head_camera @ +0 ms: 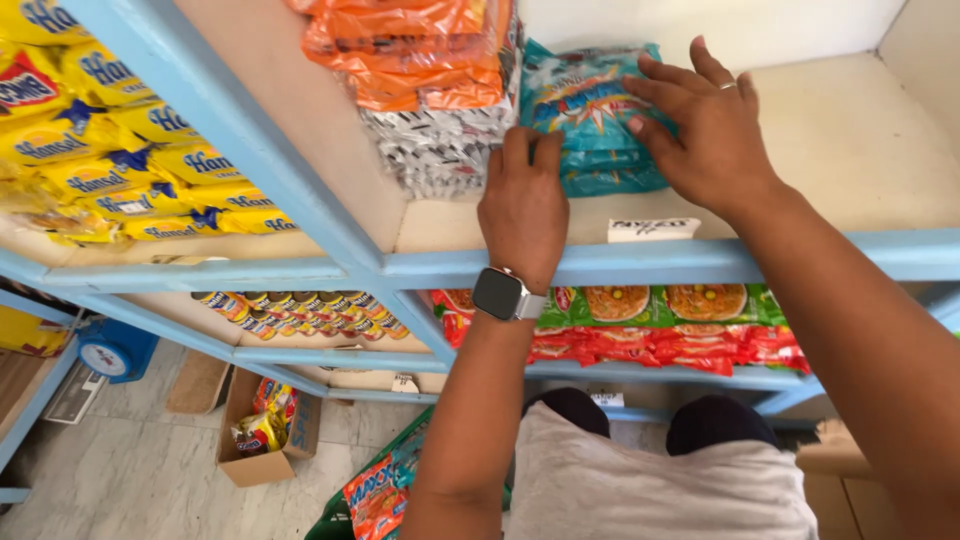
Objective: Taking snack items out of boxes and placing them onto grocery store shelves.
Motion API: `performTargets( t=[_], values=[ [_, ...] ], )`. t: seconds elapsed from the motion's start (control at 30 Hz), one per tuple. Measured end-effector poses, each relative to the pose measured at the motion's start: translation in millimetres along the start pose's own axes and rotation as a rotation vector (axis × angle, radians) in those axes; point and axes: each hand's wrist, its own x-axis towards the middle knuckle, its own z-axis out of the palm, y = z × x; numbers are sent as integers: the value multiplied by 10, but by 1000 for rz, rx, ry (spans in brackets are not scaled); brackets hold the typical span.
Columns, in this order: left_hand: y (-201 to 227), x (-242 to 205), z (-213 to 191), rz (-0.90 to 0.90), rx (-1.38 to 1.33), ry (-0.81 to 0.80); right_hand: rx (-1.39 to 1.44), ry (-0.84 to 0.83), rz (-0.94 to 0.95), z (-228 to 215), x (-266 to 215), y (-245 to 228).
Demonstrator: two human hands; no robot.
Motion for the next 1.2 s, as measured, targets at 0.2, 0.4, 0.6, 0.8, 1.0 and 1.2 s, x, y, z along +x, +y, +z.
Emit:
performTargets(
  t=[0.2, 0.4, 0.6, 0.8, 1.0, 1.2],
  values=[
    [12, -48, 24, -34, 11, 11, -334, -331, 56, 349, 591, 6],
    [-33, -48, 79, -75, 57, -48, -385, -462, 82, 525, 706, 4],
    [-7, -32, -1, -38, -3, -25, -143, -297, -11, 344, 628, 165],
    [-7, -48, -18, -52, -42, -38, 388, 96, 463, 282, 614, 859],
    [-16, -36, -14, -28, -69, 14, 823, 121, 927, 474, 622, 1033],
    [-8, -34, -7, -23, -44, -3, 1133, -83, 850, 355, 637, 471]
  ],
)
